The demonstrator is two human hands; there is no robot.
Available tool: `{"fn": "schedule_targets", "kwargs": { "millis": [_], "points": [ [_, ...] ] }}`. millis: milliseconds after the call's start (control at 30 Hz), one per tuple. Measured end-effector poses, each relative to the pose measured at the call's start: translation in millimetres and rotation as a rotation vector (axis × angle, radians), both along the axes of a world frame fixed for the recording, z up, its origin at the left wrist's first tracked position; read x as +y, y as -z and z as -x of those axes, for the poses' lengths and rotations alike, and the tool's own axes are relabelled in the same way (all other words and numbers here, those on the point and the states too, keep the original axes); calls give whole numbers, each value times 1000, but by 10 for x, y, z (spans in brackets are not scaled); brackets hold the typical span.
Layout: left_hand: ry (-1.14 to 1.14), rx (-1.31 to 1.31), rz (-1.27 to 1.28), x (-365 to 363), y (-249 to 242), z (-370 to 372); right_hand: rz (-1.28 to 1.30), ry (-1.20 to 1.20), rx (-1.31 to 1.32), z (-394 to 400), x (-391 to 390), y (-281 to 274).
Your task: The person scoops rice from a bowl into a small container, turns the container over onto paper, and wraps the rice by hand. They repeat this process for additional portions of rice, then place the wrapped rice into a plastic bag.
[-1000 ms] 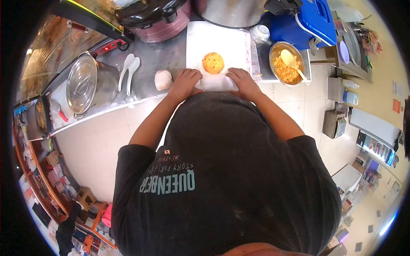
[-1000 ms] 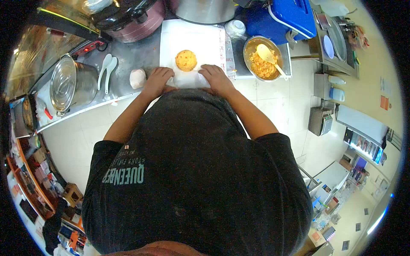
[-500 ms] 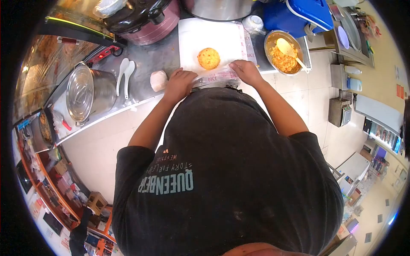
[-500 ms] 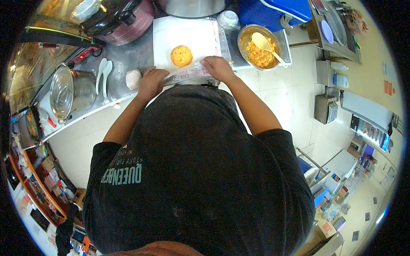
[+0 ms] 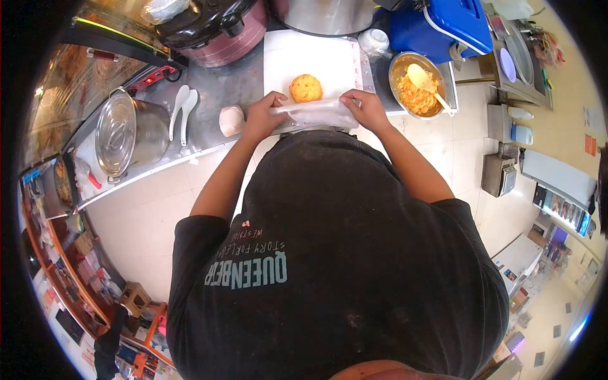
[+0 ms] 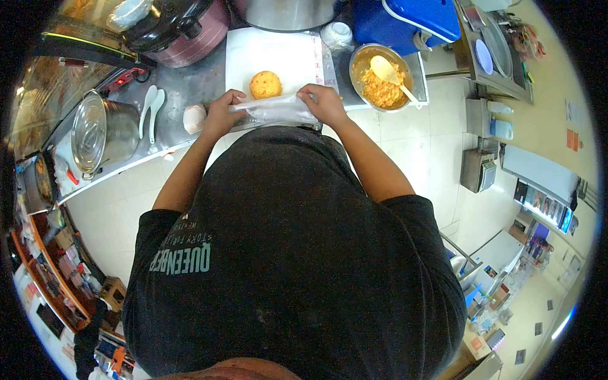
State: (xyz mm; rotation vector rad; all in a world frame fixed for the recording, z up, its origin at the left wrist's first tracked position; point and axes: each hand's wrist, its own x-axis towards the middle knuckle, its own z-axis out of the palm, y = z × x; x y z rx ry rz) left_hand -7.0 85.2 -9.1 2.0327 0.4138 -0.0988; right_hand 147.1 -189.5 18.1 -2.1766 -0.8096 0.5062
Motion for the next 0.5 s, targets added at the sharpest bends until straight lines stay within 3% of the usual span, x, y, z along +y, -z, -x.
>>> {"fn": "schedule_targets", "kwargs": {
  "millis": [33, 133, 233, 333, 500],
  "points": [
    [33, 42, -41, -5, -56, -21, 15, 26, 17, -8, 19, -13],
    [62, -161, 81, 17, 83, -10, -3, 37, 47, -60, 56, 67],
    [76, -33, 190, 164, 169, -18, 51, 83, 71, -124, 98, 109],
    [158, -30, 82, 273, 178, -36, 6, 61, 118, -98, 103, 60],
    [37, 62, -44, 285, 161, -181, -199, -101, -189, -62, 22, 23]
  ]
}}
